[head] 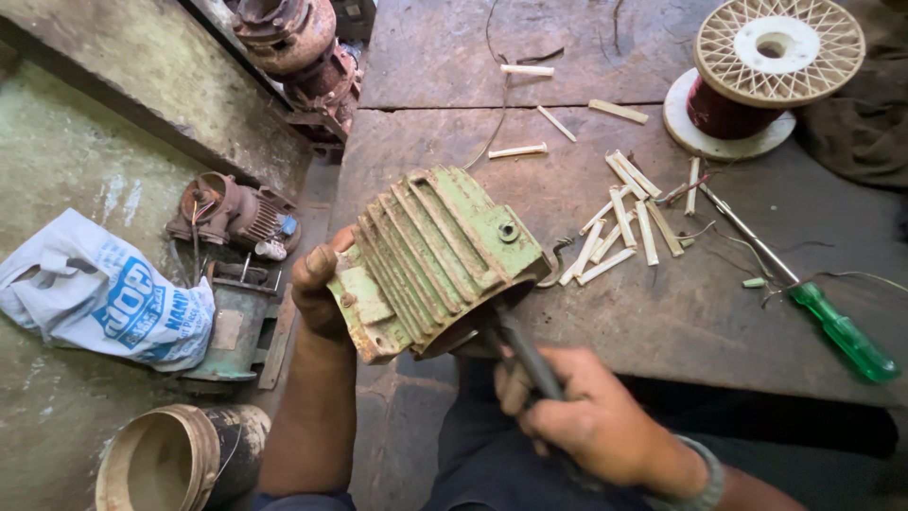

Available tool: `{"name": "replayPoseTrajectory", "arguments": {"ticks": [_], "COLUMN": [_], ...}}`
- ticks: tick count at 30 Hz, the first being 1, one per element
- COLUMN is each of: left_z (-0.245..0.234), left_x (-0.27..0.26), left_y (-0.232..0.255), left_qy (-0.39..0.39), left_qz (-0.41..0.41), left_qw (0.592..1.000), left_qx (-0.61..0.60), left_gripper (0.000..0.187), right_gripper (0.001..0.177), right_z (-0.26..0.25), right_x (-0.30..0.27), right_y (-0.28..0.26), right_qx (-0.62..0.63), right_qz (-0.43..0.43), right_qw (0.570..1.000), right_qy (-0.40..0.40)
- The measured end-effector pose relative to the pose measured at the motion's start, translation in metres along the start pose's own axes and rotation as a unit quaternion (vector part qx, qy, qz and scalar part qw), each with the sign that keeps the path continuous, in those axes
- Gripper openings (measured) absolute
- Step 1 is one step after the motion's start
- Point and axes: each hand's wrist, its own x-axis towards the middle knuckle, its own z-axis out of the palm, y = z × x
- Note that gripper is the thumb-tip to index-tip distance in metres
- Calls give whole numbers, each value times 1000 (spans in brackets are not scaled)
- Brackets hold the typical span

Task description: The person uses pliers to pull out wooden wedges from the stator slots of an electric motor and then handles the motor by hand.

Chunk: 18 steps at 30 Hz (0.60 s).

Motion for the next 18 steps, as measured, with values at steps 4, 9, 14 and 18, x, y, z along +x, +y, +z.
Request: {"name": "replayPoseTrajectory", "arguments": {"ticks": [4,9,14,18], "left_z": [-3,-10,13,17], "left_x": [-1,0,14,38], "left_y": [0,4,18,40], "left_qy": [13,20,1,3], "left_qz": [7,8,-49,-125], "left_qw": [1000,1000,998,987], "left_qx": [9,-3,30,97], "left_gripper": [87,98,115,100], "right_gripper": [19,19,27,40], "right_z": [3,9,8,5], "right_x": [16,28,42,27], "right_y": [-1,2,-7,-16], "right_qx": [3,66,151,73], "right_qz": [8,-21,93,76], "right_qw": [1000,998,984,994], "right_qy": [17,8,26,-35]}}
